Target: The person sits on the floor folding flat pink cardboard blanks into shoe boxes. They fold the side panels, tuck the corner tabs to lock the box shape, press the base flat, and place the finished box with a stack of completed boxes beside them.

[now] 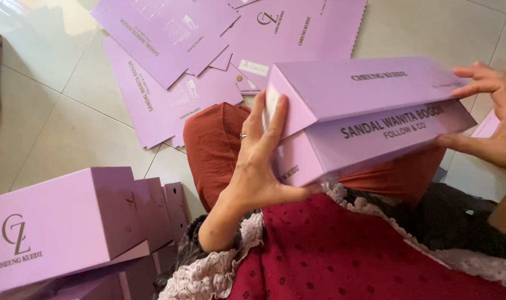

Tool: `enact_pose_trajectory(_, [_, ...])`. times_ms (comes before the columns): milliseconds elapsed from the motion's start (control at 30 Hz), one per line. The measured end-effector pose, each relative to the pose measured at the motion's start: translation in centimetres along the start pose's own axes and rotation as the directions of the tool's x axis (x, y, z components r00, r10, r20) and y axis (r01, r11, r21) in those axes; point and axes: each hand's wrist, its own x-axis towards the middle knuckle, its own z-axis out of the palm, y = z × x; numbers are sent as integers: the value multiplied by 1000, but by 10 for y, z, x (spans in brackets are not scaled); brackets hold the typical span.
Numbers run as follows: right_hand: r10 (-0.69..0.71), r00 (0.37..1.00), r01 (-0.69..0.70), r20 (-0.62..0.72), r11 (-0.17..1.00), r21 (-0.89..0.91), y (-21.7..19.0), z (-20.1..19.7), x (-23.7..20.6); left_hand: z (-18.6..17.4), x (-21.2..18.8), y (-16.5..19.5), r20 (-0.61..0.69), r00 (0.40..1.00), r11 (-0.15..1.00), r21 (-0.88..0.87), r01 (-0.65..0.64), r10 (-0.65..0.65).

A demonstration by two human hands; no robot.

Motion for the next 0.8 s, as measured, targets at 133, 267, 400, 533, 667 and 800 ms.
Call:
enact_pose_trajectory(133, [-147,987,153,60,982,-113,-48,-15,15,1,18,26,28,998,998,11,-62,61])
enact_pose_trajectory(267, [-308,950,312,51,933,-179,-89,-8,30,3,29,39,5,992,992,3,-129,129])
enact_pose_trajectory(400, [-337,941,336,-28,942,-25,-105,-6,44,2,30,40,-10,991,991,2,-134,134])
enact_pose_trajectory(533, [-375,921,380,-101,925,25,-109,0,48,5,28,37,-25,990,990,-3,-140,140])
enact_pose_trajectory(667, [-362,918,370,-160,929,25,-110,5,46,8,25,35,-78,988,990,-26,-136,133])
enact_pose_trajectory(800, [-357,913,364,-196,931,3,-107,11,41,10,17,33,-115,987,992,-44,-115,110])
